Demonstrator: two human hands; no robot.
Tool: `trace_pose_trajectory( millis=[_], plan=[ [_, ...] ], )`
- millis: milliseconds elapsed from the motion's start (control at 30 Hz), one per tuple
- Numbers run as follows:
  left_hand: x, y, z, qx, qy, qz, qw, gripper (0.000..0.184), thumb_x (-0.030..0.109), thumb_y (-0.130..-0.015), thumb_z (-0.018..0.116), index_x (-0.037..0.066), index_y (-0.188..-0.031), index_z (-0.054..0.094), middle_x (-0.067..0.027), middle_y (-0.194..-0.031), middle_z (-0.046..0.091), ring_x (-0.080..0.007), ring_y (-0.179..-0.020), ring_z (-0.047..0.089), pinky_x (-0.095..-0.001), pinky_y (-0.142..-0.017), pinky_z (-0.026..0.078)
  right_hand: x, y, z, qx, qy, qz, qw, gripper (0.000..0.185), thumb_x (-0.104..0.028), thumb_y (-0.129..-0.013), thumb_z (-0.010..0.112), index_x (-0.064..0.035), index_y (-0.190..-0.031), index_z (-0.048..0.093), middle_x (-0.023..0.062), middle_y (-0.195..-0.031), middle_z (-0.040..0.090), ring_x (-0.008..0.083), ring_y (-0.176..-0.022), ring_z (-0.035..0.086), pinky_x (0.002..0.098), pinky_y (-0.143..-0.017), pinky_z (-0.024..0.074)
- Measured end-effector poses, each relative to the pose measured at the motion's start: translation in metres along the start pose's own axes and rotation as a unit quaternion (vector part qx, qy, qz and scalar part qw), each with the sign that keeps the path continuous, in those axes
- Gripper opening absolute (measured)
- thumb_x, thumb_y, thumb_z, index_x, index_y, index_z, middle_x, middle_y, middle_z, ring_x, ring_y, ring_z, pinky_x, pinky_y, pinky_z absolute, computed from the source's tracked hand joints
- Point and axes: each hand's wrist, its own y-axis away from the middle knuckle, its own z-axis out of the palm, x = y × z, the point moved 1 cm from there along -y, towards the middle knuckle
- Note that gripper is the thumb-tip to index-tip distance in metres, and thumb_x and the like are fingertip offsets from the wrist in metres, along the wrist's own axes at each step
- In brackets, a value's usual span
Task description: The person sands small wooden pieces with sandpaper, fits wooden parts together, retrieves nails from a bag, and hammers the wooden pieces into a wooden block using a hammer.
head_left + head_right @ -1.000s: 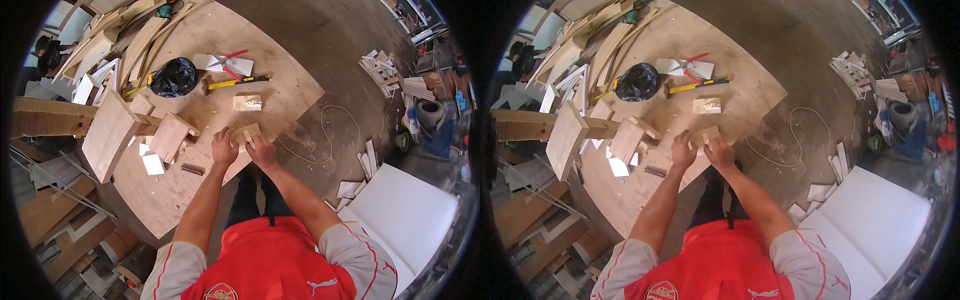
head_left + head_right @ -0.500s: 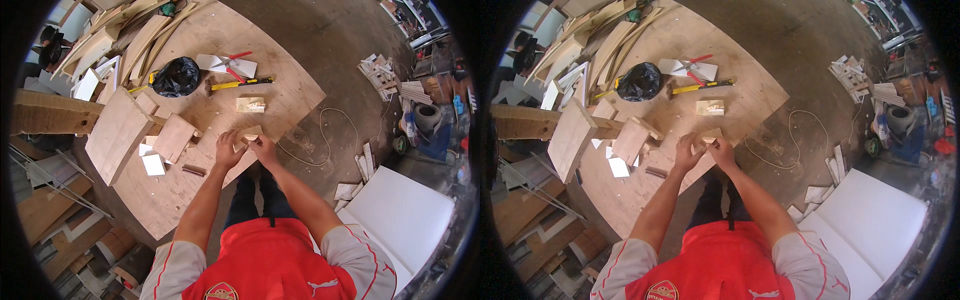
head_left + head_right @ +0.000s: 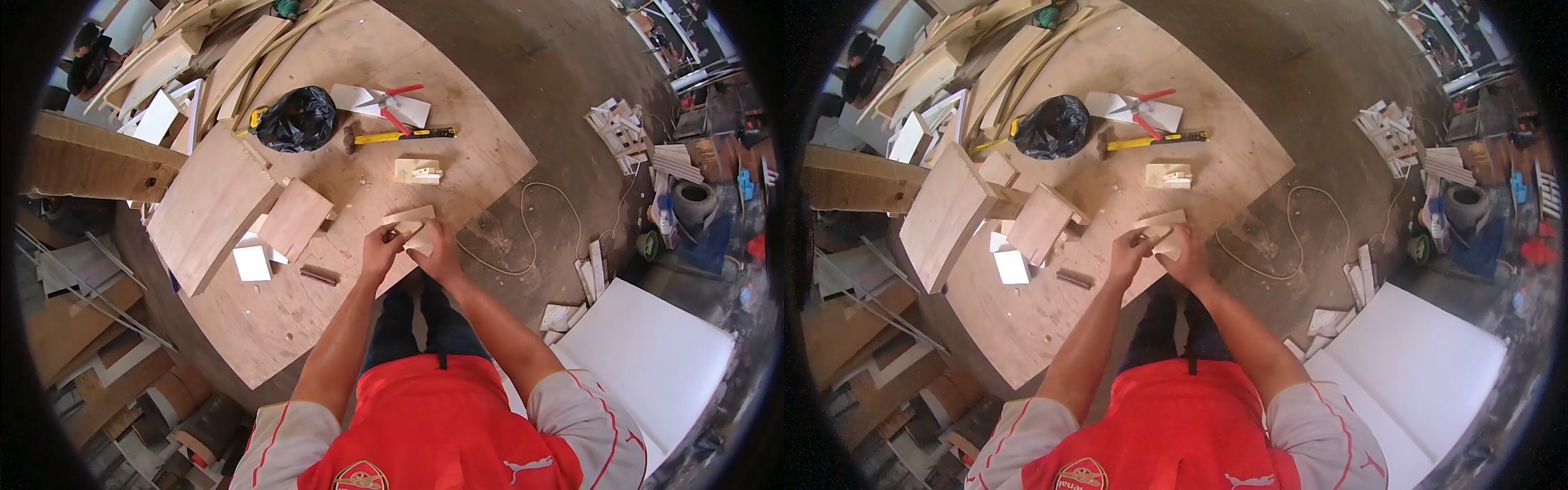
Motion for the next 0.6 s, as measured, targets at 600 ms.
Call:
trace_pose_trajectory(
  millis=[600],
  plan=[
    [-0.036,-0.029,-0.006,0.118,-0.162,0.021,0.980,0.050,0.022,-0.092,0.076,-0.004,-0.134,0.066,-0.0232,-0.117,0.074,-0.0294,-0.105,0.072,-0.0391,-0.093,0.057,0.063,-0.005,0.032,0.042,-0.028,0.208,0.977,0.028,-0.023,-0.095,0.072,-0.0012,-0.112,0.069,0.0222,-0.105,0.072,0.0433,-0.104,0.068,0.0521,-0.089,0.0527]
  ],
)
